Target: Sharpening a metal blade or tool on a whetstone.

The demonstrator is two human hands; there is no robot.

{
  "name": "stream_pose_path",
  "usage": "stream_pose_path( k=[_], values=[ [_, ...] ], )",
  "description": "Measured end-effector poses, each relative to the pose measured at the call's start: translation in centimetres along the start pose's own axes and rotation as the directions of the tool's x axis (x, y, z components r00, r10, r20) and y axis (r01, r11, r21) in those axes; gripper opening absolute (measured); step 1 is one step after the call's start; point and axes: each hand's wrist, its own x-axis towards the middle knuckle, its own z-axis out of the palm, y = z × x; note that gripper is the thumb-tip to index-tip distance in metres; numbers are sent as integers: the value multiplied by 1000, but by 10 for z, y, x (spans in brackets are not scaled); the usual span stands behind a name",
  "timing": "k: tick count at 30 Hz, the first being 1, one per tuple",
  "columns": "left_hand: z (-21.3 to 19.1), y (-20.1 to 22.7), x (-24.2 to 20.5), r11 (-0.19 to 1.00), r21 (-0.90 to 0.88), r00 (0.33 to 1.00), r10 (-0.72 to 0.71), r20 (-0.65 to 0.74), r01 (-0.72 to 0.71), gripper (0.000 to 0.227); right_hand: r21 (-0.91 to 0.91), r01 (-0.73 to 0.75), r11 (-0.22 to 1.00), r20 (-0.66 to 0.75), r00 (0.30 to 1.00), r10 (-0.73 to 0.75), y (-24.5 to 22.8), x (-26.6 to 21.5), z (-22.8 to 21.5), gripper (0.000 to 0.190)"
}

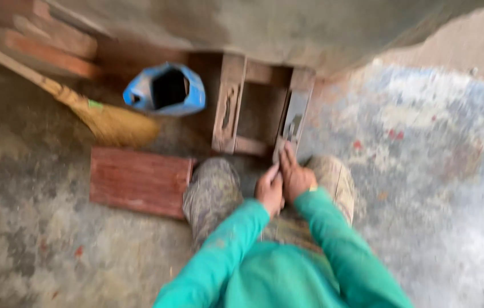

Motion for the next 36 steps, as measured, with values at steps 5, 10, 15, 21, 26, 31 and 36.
stream_pose_path(
  k=[5, 10, 15, 21, 26, 31, 36],
  values=[
    [4, 14, 5, 997, -10, 997, -72, -1, 72, 43, 191, 15, 982, 82, 996, -31, 8, 3, -10, 83],
    [-4, 18, -15, 998, -51, 999, -28, -25, 27, 42, -34, 2, 999, -80, 997, -5, 1, -1, 5, 82],
    [2, 35, 9, 999, -30, 1000, -26, -10, 26, 41, -158, -16, 987, -162, 987, -10, 11, 20, 5, 89],
    [-11, -21, -22, 995, 17, 995, -102, 3, 102, 47, 229, 68, 971, 121, 988, -97, -9, -19, 28, 82],
    [-11, 36, -43, 991, -79, 993, -112, -39, 109, 41, -39, 43, 998, -14, 999, -44, -8, -18, -7, 83],
    [-10, 12, -3, 998, 8, 998, -64, 6, 64, 44, 192, 94, 977, 88, 990, -112, -1, 3, -5, 86],
    [-21, 59, -49, 994, -58, 995, -98, -3, 98, 43, -184, 39, 982, -65, 997, -52, -12, -6, 0, 87]
  ],
)
